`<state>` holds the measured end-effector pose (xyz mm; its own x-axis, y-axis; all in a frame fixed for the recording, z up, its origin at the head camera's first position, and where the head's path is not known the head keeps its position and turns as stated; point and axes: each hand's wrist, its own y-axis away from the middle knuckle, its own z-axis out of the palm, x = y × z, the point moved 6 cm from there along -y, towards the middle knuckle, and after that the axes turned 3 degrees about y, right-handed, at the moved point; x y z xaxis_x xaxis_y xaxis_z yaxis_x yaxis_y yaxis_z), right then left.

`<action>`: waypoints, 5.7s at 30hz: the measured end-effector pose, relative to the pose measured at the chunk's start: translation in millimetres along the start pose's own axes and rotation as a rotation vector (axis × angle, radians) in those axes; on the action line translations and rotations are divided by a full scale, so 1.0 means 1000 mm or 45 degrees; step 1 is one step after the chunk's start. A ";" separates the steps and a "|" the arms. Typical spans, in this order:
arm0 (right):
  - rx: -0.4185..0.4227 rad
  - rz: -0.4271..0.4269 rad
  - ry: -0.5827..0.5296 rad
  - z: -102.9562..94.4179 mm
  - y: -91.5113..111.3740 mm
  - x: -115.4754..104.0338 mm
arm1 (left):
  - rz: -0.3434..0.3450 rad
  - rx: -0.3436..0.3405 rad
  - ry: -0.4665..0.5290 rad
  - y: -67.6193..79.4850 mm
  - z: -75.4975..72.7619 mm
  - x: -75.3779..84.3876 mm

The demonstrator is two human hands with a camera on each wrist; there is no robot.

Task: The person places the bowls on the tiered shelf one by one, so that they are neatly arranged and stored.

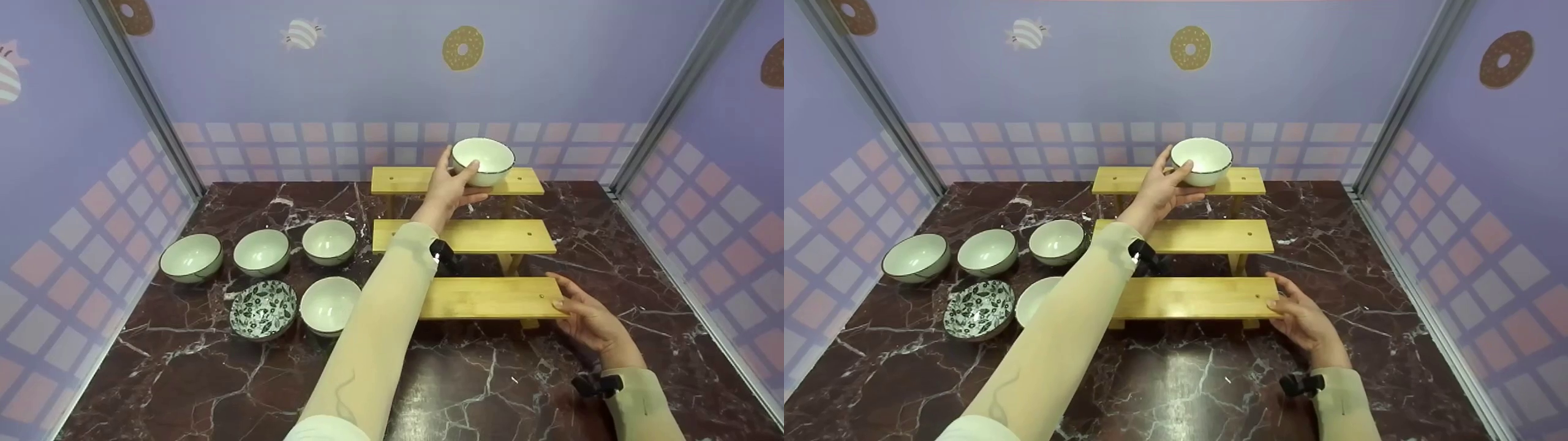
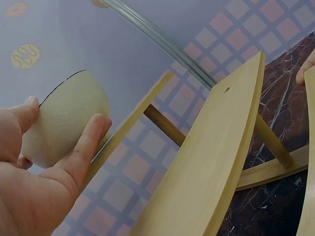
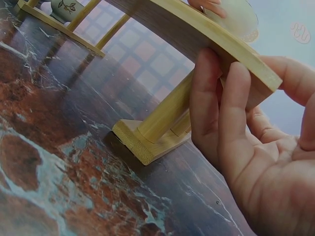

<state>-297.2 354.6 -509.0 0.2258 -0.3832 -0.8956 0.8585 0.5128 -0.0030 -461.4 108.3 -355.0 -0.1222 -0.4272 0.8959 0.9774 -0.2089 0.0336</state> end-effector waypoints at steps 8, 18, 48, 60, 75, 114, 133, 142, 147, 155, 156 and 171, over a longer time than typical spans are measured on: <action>-0.012 0.000 -0.026 -0.001 -0.001 -0.001 | -0.048 -0.004 0.000 0.001 0.000 0.000; 0.010 0.004 -0.018 0.001 0.000 -0.002 | -0.035 -0.018 -0.030 0.000 -0.002 -0.002; 0.009 0.009 -0.007 0.000 0.001 0.000 | 0.098 -0.065 -0.214 0.032 -0.043 0.000; -0.009 0.011 -0.053 0.000 0.003 0.002 | 0.114 -0.174 -0.284 0.064 -0.062 0.017; -0.092 -0.020 -0.111 0.002 0.000 0.001 | 0.177 -0.277 -0.401 0.123 -0.108 0.051; -0.067 -0.012 -0.082 0.001 0.001 0.001 | 0.293 0.061 -0.568 0.264 -0.326 0.092; -0.095 -0.036 -0.111 0.002 0.000 0.001 | 0.263 0.272 -0.618 0.274 -0.408 0.064; -0.126 -0.045 -0.144 0.003 0.000 0.001 | 0.088 0.232 -0.678 0.271 -0.417 0.045; -0.099 -0.043 -0.122 0.002 0.000 0.002 | -0.068 0.201 -0.766 0.269 -0.417 0.036; -0.106 -0.045 -0.104 0.001 0.000 0.003 | -0.171 0.122 -0.809 0.267 -0.413 0.027; -0.110 -0.045 -0.103 0.001 0.000 0.003 | -0.176 0.113 -0.799 0.266 -0.412 0.027; -0.067 -0.039 -0.056 0.001 0.001 0.002 | -0.226 -0.030 -0.616 0.261 -0.404 0.013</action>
<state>-295.9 353.6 -510.8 0.2205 -0.4325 -0.8743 0.8401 0.5396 -0.0550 -277.4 -307.4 -513.2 -0.1864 0.0717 0.9798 0.9440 -0.2633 0.1989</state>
